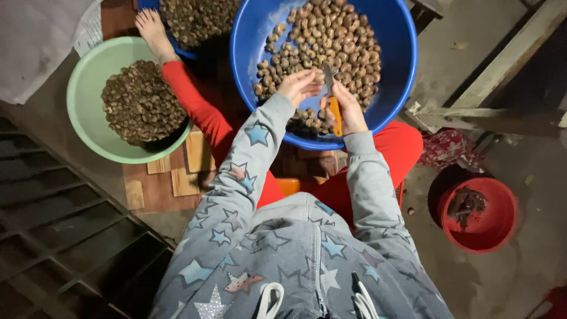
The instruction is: The person sits on the floor and uses a small knife to peel the outer shells of nuts. They pick up nuts from a large blue basin, remove the shells, and place the peeled nuts into a green basin while discarding the shells into a red bowl.
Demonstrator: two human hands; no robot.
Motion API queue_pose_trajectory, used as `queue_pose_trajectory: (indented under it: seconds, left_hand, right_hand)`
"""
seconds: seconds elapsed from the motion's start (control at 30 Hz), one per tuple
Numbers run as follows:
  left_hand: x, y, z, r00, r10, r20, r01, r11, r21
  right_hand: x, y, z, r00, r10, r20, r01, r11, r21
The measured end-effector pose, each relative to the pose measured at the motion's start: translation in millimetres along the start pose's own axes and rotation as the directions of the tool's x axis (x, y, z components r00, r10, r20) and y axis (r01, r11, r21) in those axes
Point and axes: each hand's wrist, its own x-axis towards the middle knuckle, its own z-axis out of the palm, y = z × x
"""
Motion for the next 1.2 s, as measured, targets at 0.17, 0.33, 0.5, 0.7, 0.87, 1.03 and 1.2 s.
queue_pose_trajectory:
  seconds: [0.17, 0.33, 0.5, 0.7, 0.87, 1.03, 1.2]
  left_hand:
    - [5, -8, -10, 0.998, -0.06, -0.033, 0.058, 0.996, -0.064]
    - [-10, 14, 8, 0.998, -0.048, -0.028, 0.047, 0.997, -0.056]
    - [4, -3, -8, 1.0, 0.014, -0.027, -0.014, 1.0, 0.002]
    - [19, -18, -15, 0.971, 0.236, 0.023, -0.236, 0.955, 0.177]
    - [31, -38, -29, 0.943, 0.329, 0.061, -0.332, 0.902, 0.275]
    - [30, -36, -25, 0.916, 0.388, 0.099, -0.398, 0.855, 0.333]
    - [11, -17, -3, 0.907, 0.418, 0.044, -0.376, 0.76, 0.53]
  right_hand:
    - [9, 14, -9, 0.995, -0.065, 0.073, 0.07, 0.995, -0.076]
    - [10, 7, -15, 0.999, -0.041, 0.034, 0.042, 0.999, -0.022]
    - [1, 0, 2, 0.999, -0.021, 0.039, 0.021, 1.0, -0.022]
    - [6, 2, -7, 0.999, 0.0, -0.051, -0.002, 0.999, -0.039]
    - [-2, -4, 7, 1.0, -0.011, -0.027, 0.008, 0.993, -0.114]
    - [14, 15, -16, 0.992, -0.056, -0.11, 0.052, 0.998, -0.041]
    - [-5, -14, 18, 0.996, 0.058, -0.065, -0.06, 0.998, -0.037]
